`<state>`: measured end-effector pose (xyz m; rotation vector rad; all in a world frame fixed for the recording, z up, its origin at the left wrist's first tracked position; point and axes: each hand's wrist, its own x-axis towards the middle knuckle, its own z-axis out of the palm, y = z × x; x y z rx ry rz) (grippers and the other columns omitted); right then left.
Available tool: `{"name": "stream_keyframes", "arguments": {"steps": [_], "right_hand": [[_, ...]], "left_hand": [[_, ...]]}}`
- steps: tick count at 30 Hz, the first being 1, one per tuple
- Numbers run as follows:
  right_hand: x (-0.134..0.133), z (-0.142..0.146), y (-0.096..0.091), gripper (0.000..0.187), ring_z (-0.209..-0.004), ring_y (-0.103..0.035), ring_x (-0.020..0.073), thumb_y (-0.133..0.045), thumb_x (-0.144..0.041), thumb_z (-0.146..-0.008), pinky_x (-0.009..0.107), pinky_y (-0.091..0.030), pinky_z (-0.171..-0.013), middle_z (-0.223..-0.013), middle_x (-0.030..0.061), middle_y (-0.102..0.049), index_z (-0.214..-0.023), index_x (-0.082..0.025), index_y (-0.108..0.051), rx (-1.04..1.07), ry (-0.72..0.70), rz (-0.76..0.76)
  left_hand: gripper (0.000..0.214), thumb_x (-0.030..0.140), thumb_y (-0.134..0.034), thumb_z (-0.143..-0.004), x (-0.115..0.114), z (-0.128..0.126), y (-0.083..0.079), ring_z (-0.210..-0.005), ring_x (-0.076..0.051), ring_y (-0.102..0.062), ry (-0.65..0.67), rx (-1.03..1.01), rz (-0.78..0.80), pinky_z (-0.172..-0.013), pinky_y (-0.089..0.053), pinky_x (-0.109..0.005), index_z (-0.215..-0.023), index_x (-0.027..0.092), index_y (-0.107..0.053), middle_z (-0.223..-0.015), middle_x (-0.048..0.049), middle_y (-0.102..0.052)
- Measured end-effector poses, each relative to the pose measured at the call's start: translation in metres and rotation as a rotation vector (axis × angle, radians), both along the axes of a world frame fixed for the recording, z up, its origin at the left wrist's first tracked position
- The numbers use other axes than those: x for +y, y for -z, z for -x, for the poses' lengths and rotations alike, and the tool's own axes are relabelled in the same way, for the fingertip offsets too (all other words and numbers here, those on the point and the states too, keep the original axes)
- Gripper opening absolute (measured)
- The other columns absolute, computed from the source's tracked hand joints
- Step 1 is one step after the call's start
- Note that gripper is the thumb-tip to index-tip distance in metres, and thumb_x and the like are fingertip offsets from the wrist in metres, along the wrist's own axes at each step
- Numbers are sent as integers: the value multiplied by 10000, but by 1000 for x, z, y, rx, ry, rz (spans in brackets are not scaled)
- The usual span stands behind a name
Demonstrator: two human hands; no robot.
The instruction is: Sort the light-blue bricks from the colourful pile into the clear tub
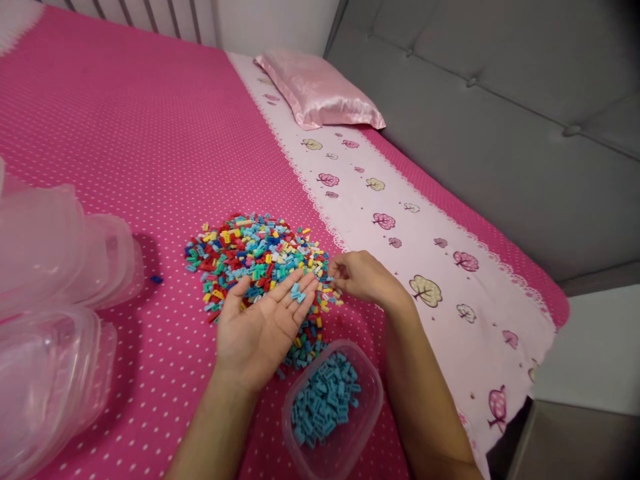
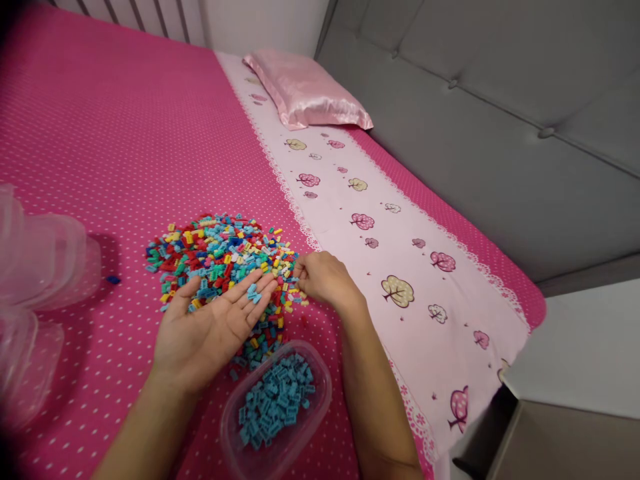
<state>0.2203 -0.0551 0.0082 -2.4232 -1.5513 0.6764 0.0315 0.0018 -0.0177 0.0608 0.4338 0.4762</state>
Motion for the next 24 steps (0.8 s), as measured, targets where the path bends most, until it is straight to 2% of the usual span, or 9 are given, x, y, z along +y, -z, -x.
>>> {"name": "stream_keyframes", "arguments": {"steps": [3,5,10,13,16,20,24], "right_hand": [[-3,0,-5,95,-650,-615,116,-626,-141,-733,211,-414,-608,-699,4,-690,-808,-177,-672,84,35,-163],[-4,4,-10,97,-617,-605,107,-637,-161,-746,211,-430,-603,-690,5,-684,-833,-163,-680,177,9,-287],[-6,25,-24,99,-643,-584,91,-641,-189,-777,211,-447,-627,-757,3,-688,-852,-168,-703,308,-201,-474],[-5,36,-26,113,-690,-580,92,-637,-198,-798,217,-446,-662,-793,5,-690,-878,-182,-715,304,-310,-501],[-3,37,-25,152,-699,-578,98,-633,-204,-807,222,-443,-665,-800,7,-692,-933,-186,-716,286,-306,-518],[-6,24,-23,160,-650,-573,99,-616,-181,-801,227,-434,-644,-796,11,-698,-921,-185,-721,162,-155,-500],[-12,8,-20,167,-690,-607,129,-600,-167,-784,238,-424,-657,-778,15,-713,-877,-207,-734,-29,9,-283]], "left_hand": [[760,463,-447,-837,0,0,0,-1243,-309,-511,1,6,5,-1004,-475,-362,-1395,-43,-346,-1320,-281,-523],[758,463,-442,-840,0,0,-1,-1235,-303,-521,2,9,12,-1000,-479,-363,-1398,-40,-341,-1313,-277,-531],[739,461,-421,-853,0,-1,0,-1204,-281,-554,8,-33,0,-950,-515,-333,-1396,-35,-351,-1279,-261,-565],[711,459,-396,-868,0,-1,0,-1119,-271,-616,27,-52,-8,-897,-544,-330,-1388,-25,-370,-1204,-244,-617],[702,452,-397,-873,0,-1,-1,-1081,-270,-637,9,-35,-10,-898,-545,-338,-1383,-29,-372,-1181,-238,-630],[730,447,-430,-857,-1,-1,-3,-1178,-297,-572,-13,-12,4,-956,-515,-347,-1383,-54,-354,-1265,-272,-568],[760,444,-453,-839,-1,-1,-2,-1233,-325,-517,-17,-11,25,-971,-506,-379,-1409,-39,-315,-1313,-285,-525]]}}
